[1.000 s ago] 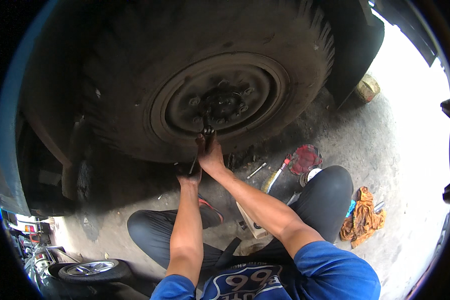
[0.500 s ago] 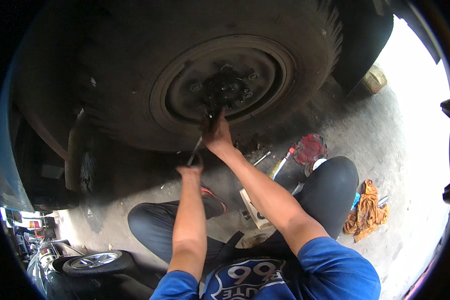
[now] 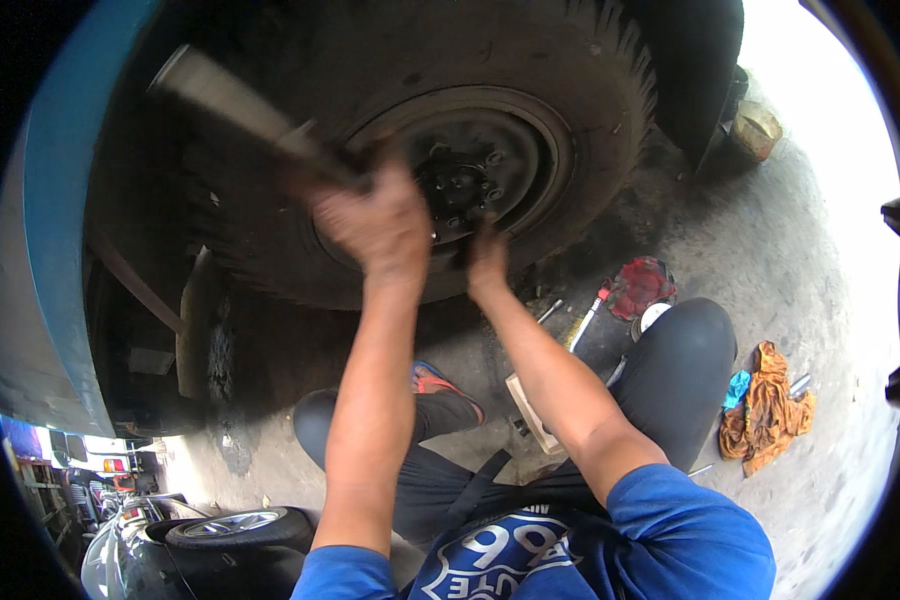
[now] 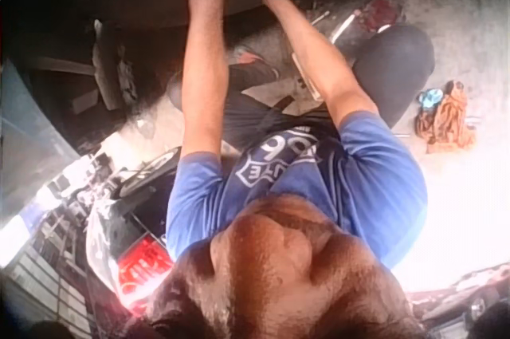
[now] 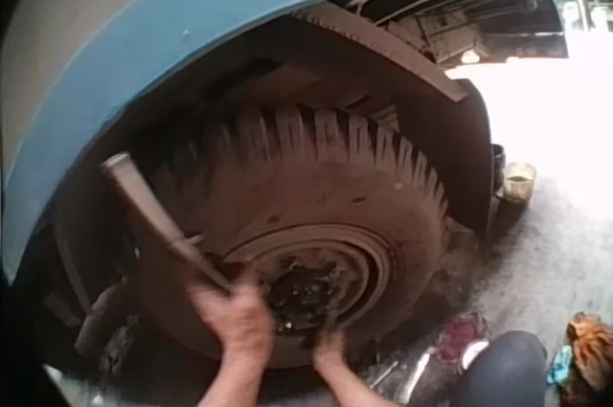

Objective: The person walks into a garage and approaches a lifted vehicle. They use an impact wrench to loosen the wheel nuts on a tire, then switch to a lug wrench to continue unscrewing the nuts by hand.

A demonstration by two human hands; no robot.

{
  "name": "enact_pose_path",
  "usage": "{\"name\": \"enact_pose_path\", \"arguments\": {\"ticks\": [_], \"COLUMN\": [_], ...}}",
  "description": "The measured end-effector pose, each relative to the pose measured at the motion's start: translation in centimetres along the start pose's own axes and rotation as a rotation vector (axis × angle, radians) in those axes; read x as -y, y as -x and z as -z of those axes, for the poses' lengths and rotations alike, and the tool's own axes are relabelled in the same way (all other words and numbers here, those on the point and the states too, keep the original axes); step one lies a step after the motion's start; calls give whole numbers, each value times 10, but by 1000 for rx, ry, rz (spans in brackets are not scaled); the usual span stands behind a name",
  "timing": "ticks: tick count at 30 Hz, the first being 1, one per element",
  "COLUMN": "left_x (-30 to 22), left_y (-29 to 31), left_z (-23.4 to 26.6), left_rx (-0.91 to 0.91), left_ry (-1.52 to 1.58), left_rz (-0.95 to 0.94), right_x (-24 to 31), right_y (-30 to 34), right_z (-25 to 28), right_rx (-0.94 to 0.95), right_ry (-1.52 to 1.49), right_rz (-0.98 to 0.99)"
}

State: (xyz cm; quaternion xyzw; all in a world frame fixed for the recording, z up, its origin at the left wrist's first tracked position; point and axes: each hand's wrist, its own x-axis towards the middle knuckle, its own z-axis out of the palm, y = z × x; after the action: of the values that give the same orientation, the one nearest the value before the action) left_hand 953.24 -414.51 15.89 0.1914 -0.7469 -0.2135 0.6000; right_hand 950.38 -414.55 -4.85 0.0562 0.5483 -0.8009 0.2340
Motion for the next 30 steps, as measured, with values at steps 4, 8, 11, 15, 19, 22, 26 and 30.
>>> {"name": "enact_pose_path", "arguments": {"ticks": [4, 8, 11, 15, 19, 22, 26, 30], "left_x": [-17, -7, 22, 95, 162, 197, 203, 184], "left_y": [43, 107, 168, 226, 247, 243, 233, 229], "left_z": [-73, -113, -123, -95, -37, 7, 34, 44], "left_rx": [266, 643, 883, 1296, 1481, 1611, 1612, 1595], "left_ry": [-217, -190, -303, -451, -676, -852, -981, -782], "left_rz": [-311, -358, -378, -299, -272, -217, -430, -211], "right_x": [105, 183, 163, 70, 2, -6, 5, 9], "right_y": [-40, -51, -55, -62, -48, -17, 20, 39], "right_z": [92, 181, 193, 169, 126, 89, 32, -2], "right_rx": [-520, -680, -794, -250, 190, 510, 577, 483], "right_ry": [-210, -329, 493, 644, 912, 894, 550, 481], "right_rz": [442, 978, 1143, 483, 239, 237, 332, 326]}}
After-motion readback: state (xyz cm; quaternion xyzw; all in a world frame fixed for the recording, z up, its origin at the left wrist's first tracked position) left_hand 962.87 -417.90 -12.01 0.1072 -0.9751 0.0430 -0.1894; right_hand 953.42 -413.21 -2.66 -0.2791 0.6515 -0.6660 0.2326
